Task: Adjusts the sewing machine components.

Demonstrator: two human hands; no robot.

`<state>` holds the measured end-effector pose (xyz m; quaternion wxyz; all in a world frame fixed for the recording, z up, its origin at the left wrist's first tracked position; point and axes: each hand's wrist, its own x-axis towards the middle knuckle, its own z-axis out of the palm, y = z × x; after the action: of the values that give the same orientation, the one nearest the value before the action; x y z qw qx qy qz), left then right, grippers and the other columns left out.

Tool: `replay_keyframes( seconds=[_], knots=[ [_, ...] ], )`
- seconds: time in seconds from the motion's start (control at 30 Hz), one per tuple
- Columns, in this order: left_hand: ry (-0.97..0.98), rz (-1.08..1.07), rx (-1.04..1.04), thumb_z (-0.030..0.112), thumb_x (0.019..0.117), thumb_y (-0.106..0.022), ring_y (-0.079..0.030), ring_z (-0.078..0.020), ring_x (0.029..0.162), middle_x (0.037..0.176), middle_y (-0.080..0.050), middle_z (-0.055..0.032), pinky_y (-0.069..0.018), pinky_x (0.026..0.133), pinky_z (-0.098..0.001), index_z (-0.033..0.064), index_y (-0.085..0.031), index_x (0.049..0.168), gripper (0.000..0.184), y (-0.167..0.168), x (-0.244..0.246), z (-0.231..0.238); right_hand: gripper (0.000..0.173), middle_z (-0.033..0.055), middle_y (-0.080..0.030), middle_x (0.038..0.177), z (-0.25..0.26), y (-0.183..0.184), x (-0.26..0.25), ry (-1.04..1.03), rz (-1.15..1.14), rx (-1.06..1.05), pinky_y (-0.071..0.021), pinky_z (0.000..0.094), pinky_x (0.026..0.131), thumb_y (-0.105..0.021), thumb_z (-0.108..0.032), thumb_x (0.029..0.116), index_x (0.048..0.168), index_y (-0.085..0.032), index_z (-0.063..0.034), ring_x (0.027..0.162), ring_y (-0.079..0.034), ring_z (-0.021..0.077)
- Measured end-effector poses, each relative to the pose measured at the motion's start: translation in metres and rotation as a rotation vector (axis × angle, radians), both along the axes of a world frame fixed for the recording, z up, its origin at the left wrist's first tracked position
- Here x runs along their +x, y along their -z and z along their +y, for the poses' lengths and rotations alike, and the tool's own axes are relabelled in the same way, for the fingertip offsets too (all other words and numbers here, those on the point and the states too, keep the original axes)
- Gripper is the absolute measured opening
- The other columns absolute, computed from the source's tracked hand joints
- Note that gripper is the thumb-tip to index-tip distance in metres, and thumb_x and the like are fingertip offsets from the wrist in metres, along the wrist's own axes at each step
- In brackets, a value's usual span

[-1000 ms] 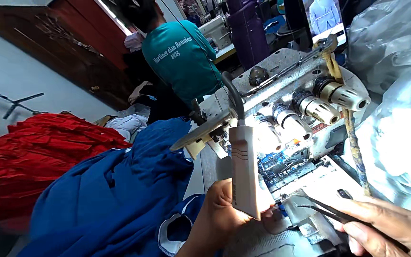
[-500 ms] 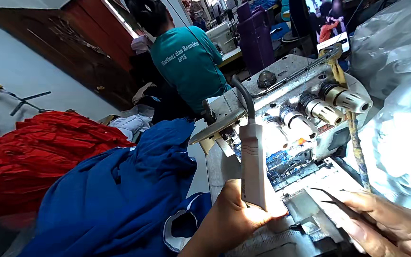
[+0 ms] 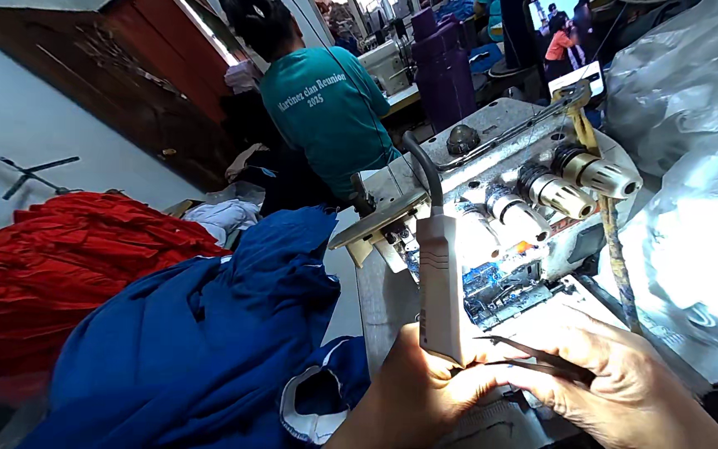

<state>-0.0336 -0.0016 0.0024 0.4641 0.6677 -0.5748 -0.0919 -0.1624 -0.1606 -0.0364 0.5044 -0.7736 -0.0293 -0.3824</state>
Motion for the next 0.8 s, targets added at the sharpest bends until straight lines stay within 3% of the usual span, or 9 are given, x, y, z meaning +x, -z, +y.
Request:
replay_keyframes(
  seconds=[0.17,0.23,0.37,0.6,0.8],
  knots=[
    [-0.005,-0.042,0.007,0.022,0.0934,-0.071,-0.066,0.0046,0.086,0.084,-0.073,-0.0031,-0.0521,0.08,-0.0104,0.0011,-0.073,0.085,0.022,0.0,0.0,0.0,0.016,0.0081,-0.067,0.082,0.0,-0.006,0.0,0.005,-0.036,-0.053,-0.0439,0.0073,0.073,-0.072,-0.016,0.0912,0.085,-0.069,-0.0015,0.081,-0.059,-0.0006],
    [0.007,-0.01,-0.006,0.025,0.0943,-0.071,-0.068,0.0008,0.095,0.096,-0.075,-0.0045,-0.055,0.087,-0.0146,0.0012,-0.075,0.095,0.024,0.002,0.003,-0.001,0.018,0.0036,-0.065,0.079,0.0,-0.006,0.002,0.036,-0.008,0.005,-0.0423,0.0051,0.068,-0.069,-0.019,0.0921,0.085,-0.069,-0.0027,0.075,-0.056,-0.0056],
    [-0.053,0.129,-0.042,0.017,0.0907,-0.074,-0.069,0.0021,0.094,0.101,-0.074,0.0007,-0.0582,0.085,-0.0156,0.0043,-0.073,0.103,0.017,-0.001,0.0,-0.002,0.015,-0.0069,-0.061,0.075,0.0,-0.008,0.002,0.029,0.099,0.209,-0.0422,0.0043,0.059,-0.069,-0.02,0.09,0.081,-0.07,-0.0077,0.066,-0.052,-0.0121],
    [-0.13,0.117,-0.088,0.018,0.0883,-0.076,-0.069,0.0025,0.085,0.094,-0.074,0.0006,-0.0579,0.078,-0.0143,0.0032,-0.074,0.102,0.02,0.001,-0.002,-0.004,0.013,-0.004,-0.062,0.077,0.002,-0.008,0.002,0.048,0.138,0.239,-0.0428,0.0057,0.06,-0.069,-0.017,0.0901,0.084,-0.071,-0.005,0.067,-0.052,-0.0101],
    [-0.233,0.115,-0.077,0.007,0.0824,-0.078,-0.071,0.0008,0.088,0.09,-0.076,-0.0021,-0.0594,0.082,-0.0181,-0.0035,-0.07,0.092,0.016,-0.001,-0.01,-0.002,0.016,0.0081,-0.063,0.079,0.006,-0.022,0.0,0.027,0.188,0.191,-0.0428,0.0103,0.063,-0.07,-0.011,0.0895,0.083,-0.07,0.0035,0.069,-0.054,-0.0013]
  ],
)
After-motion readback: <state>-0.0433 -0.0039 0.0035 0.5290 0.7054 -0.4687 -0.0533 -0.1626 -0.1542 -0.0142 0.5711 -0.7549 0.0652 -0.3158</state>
